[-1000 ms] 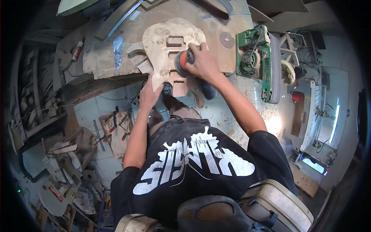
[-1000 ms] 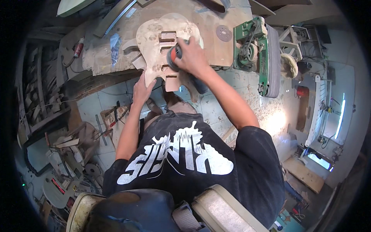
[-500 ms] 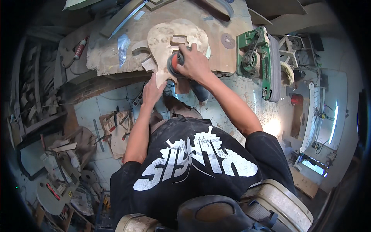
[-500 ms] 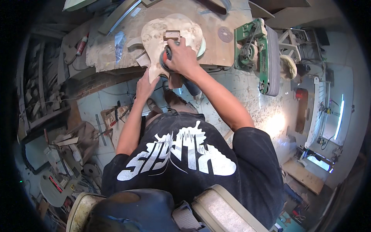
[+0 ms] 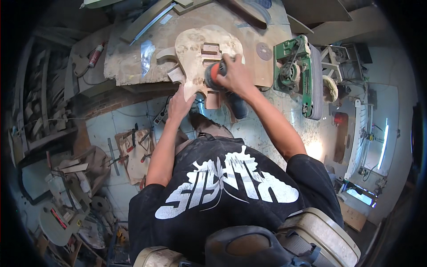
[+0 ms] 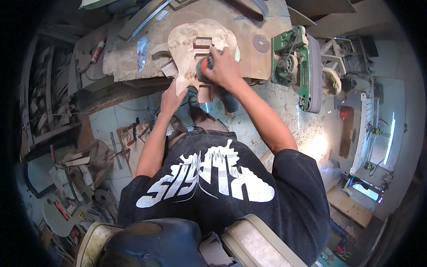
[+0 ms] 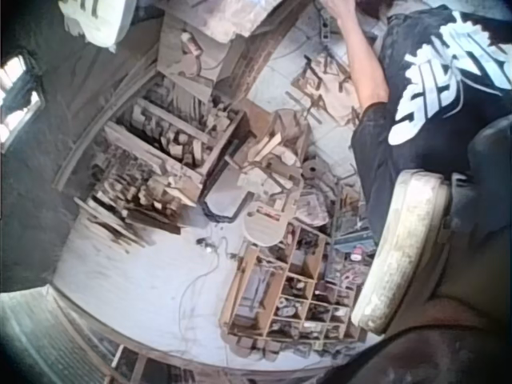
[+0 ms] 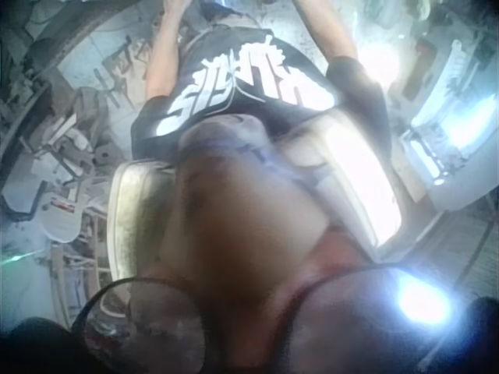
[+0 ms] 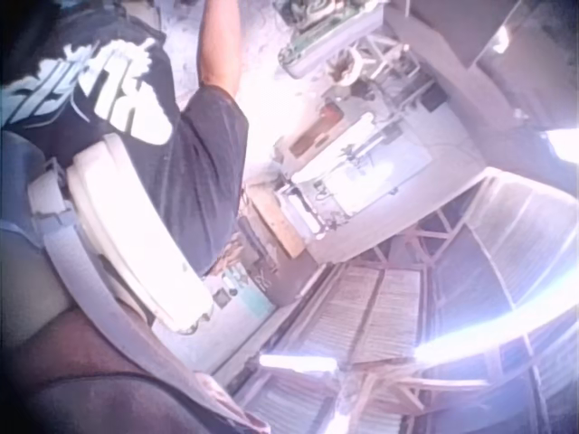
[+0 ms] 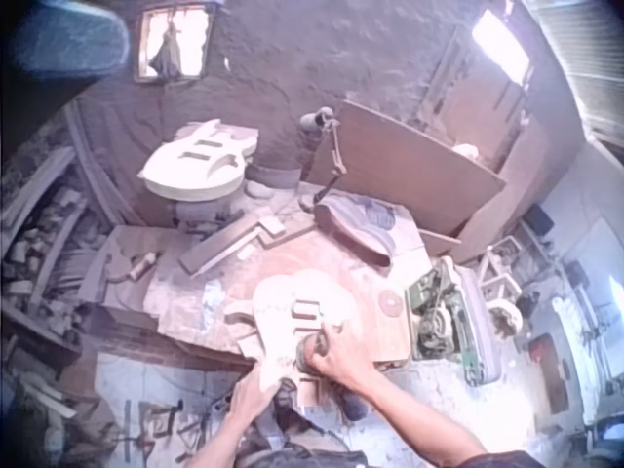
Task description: The person sands the surface of a wooden guitar body using a handheld orbital sander, then picks up the guitar body and checks the side edge.
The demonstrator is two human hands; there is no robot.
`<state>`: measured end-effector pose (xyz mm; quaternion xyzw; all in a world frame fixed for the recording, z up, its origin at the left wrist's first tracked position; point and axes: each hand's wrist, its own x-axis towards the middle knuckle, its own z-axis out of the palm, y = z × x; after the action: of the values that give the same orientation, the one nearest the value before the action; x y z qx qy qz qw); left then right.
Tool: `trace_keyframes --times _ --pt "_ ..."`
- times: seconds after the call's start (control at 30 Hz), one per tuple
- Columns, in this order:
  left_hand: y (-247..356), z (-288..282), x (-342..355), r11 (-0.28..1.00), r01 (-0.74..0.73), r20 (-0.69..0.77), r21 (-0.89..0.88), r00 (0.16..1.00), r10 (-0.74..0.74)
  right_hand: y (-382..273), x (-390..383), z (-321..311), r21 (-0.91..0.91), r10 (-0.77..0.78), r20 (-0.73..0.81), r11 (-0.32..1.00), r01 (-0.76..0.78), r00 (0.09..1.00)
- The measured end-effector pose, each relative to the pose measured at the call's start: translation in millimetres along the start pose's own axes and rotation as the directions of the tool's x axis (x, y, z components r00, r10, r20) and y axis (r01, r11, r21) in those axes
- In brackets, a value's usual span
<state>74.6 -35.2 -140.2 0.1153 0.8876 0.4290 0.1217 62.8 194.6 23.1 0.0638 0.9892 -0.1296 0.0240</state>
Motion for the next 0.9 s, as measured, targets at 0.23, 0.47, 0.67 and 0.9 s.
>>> trace_keyframes --times 0.23,0.47,0.67,0.9 --pt "-1 -2 3 1.0 -0.005 0.044 0.017 0.999 0.005 -41 40 13 -0.002 -0.251 -0.003 0.968 0.251 0.968" --pt "-4 5 -3 0.999 -0.018 -0.042 0.038 0.999 0.02 -28 141 12 -0.007 -0.288 0.006 0.958 0.288 0.958" --pt "-9 13 -7 0.999 -0.027 -0.085 0.03 0.996 0.029 17 227 3 -0.113 -0.167 0.015 0.979 0.168 0.986" --pt "-9 8 -12 1.0 -0.018 -0.093 -0.017 0.996 0.016 -22 179 1 -0.023 -0.403 0.093 0.913 0.406 0.911"
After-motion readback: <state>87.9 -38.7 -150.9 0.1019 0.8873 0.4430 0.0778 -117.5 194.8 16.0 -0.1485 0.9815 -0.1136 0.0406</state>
